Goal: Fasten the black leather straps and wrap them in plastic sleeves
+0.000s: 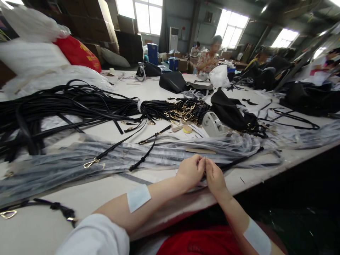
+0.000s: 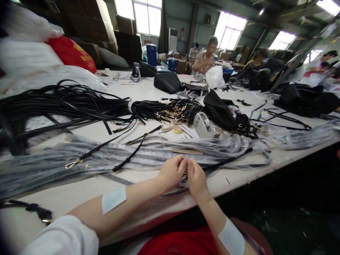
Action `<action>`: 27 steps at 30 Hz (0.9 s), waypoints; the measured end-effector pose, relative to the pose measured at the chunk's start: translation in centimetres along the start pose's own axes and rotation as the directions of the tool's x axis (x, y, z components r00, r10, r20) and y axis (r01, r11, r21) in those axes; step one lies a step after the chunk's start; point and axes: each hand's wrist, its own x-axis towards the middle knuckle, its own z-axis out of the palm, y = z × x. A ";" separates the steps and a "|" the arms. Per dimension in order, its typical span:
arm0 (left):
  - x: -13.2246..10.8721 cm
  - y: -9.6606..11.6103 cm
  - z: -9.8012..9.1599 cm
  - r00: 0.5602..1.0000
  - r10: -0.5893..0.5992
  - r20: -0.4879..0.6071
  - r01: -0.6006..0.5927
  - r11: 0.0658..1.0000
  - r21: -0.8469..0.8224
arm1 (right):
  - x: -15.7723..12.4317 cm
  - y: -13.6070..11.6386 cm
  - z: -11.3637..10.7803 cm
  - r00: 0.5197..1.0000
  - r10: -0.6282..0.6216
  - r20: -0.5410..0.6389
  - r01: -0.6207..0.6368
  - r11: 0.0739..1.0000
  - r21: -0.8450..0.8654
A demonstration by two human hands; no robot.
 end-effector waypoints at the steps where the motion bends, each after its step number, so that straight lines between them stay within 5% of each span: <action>1: 0.3 -0.1 -0.1 1.000 0.009 0.014 -0.010 0.997 0.070 | 0.5 0.6 0.0 1.000 0.001 0.031 0.000 1.000 -0.008; 9: 0.8 0.2 -0.6 0.972 0.172 0.163 -0.212 0.939 0.270 | 6.7 4.0 -1.9 0.981 -0.127 0.149 0.155 0.968 -0.199; 14: 0.3 0.1 -0.3 0.976 0.166 0.140 -0.189 0.968 0.167 | 7.7 3.6 -1.4 0.972 -0.187 0.146 0.222 0.932 -0.287; 19: 2.8 -2.1 0.2 0.992 -0.067 0.106 0.075 0.994 -0.074 | 5.0 -0.5 -4.5 0.986 -0.166 0.003 0.159 0.939 -0.305; 23: 4.2 -4.0 1.0 0.975 -0.143 0.167 0.171 0.972 -0.162 | 1.3 -4.3 -7.6 0.980 -0.102 0.172 0.156 0.928 -0.337; 27: 4.2 -4.5 1.4 0.977 -0.157 0.146 0.183 0.965 -0.188 | -1.1 -5.4 -8.6 0.946 -0.008 0.325 0.176 0.852 -0.493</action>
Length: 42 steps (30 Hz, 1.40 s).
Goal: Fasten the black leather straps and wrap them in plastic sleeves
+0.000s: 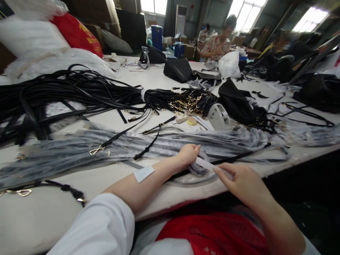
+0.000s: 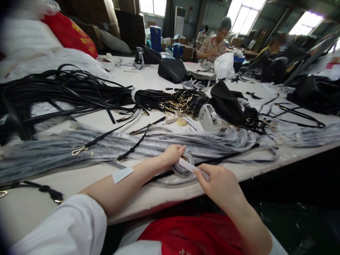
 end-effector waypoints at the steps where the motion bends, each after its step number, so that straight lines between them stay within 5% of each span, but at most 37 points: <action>1: -0.1 0.1 0.0 1.000 0.006 -0.016 -0.006 1.000 0.009 | -0.2 0.0 0.1 1.000 0.005 0.026 -0.003 0.998 -0.059; 6: -1.2 1.3 -0.4 0.995 0.083 -0.049 -0.078 0.993 0.085 | -0.2 -0.8 0.4 0.999 0.035 0.017 -0.028 0.952 -0.303; 14: -3.0 3.0 -0.8 0.980 0.194 -0.054 -0.179 0.962 0.204 | -0.9 -3.9 0.0 0.983 -0.062 0.171 0.105 0.962 -0.253; 25: -3.8 3.2 -0.3 0.976 0.218 -0.013 -0.210 0.953 0.220 | 1.5 -2.8 3.8 1.000 0.014 -0.004 -0.015 0.933 -0.360; 29: -3.5 2.7 -0.1 0.977 0.211 0.017 -0.210 0.960 0.184 | 0.8 -1.7 3.2 0.998 0.065 0.016 -0.060 0.970 -0.234; 34: -3.7 3.1 -0.6 0.959 0.275 0.063 -0.282 0.943 0.178 | -0.8 -0.2 0.4 0.993 0.036 0.113 -0.057 0.980 0.190; 39: -4.8 3.9 -1.0 0.868 0.459 0.190 -0.486 0.865 0.126 | -0.1 0.9 0.5 0.969 -0.013 -0.247 0.122 0.895 0.428; 42: -5.7 4.4 -0.8 0.876 0.449 0.178 -0.469 0.878 0.095 | 0.7 1.4 2.0 0.947 0.122 -0.296 0.055 0.848 0.528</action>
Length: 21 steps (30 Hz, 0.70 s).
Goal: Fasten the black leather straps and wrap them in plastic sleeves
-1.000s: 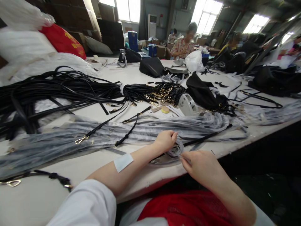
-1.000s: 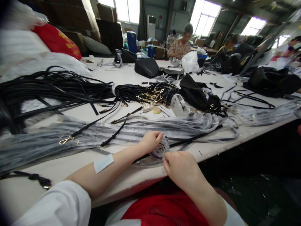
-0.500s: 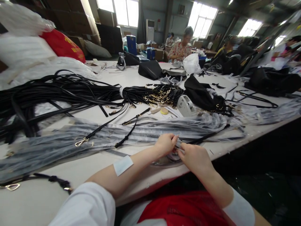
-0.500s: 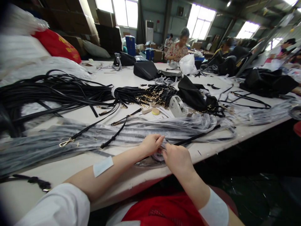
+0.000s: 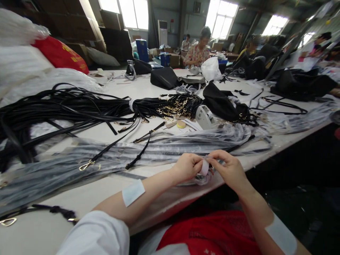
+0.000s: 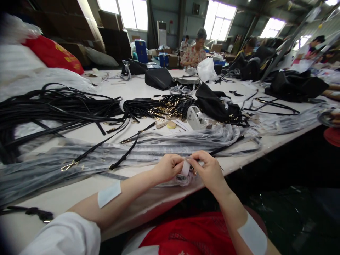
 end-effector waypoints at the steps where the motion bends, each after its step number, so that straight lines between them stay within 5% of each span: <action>1: -0.2 0.3 0.1 1.000 -0.020 -0.018 0.019 1.000 -0.020 | 0.0 0.3 0.4 0.999 0.048 -0.021 -0.048 0.999 0.017; 5: -0.6 1.2 0.1 0.997 -0.027 -0.073 0.020 0.995 -0.093 | -0.5 0.9 1.2 0.990 0.115 -0.084 -0.112 0.993 0.039; 10: -0.6 1.6 -0.4 0.996 0.018 -0.085 -0.016 0.999 0.030 | -0.3 1.7 1.1 0.966 0.257 0.009 -0.250 0.932 0.264; 13: -0.8 1.9 -0.7 0.986 0.139 -0.095 -0.134 0.989 0.057 | 0.2 2.3 1.1 0.915 0.359 0.183 -0.403 0.823 0.402; 17: -1.4 2.4 -0.8 0.965 0.262 -0.024 -0.262 0.965 0.005 | 0.0 2.6 1.4 0.829 0.313 0.463 -0.521 0.731 0.440; 21: -1.2 2.2 -0.7 0.972 0.228 -0.065 -0.225 0.973 0.042 | -0.6 2.1 1.5 0.891 0.331 0.311 -0.443 0.781 0.440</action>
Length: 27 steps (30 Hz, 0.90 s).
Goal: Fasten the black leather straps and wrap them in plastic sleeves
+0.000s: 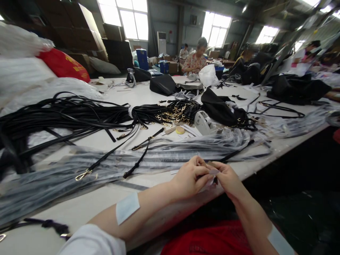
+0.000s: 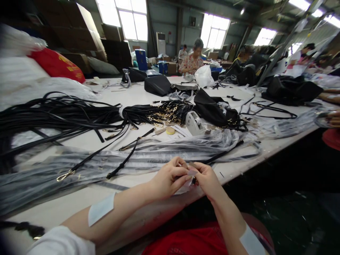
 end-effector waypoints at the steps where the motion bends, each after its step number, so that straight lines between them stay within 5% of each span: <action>1: 0.1 -0.2 0.1 0.999 -0.035 -0.002 0.035 0.999 0.012 | -0.2 -0.1 0.1 0.996 -0.061 -0.062 0.057 0.997 -0.058; 4: 0.5 -1.1 0.4 0.970 -0.214 0.114 0.222 0.973 -0.066 | -0.4 -0.4 0.4 0.962 -0.227 -0.150 0.184 0.949 -0.255; 8: 0.5 -1.9 1.3 0.894 -0.372 0.249 0.419 0.891 -0.174 | -0.2 -0.1 0.3 0.984 -0.148 -0.102 0.113 0.952 -0.285; 15: 0.3 -1.1 1.6 0.947 -0.318 0.042 0.320 0.930 -0.179 | -0.2 -1.1 -1.5 0.994 -0.022 0.108 0.030 0.997 -0.077; 20: -0.1 -0.4 1.4 0.948 -0.315 -0.056 0.291 0.922 -0.257 | -0.9 -1.0 -1.6 0.995 -0.087 0.042 0.095 0.958 -0.271; 27: 0.3 -0.8 1.2 0.936 -0.352 0.003 0.335 0.887 -0.318 | -1.1 -1.8 -1.1 0.977 -0.210 0.028 0.203 0.893 -0.402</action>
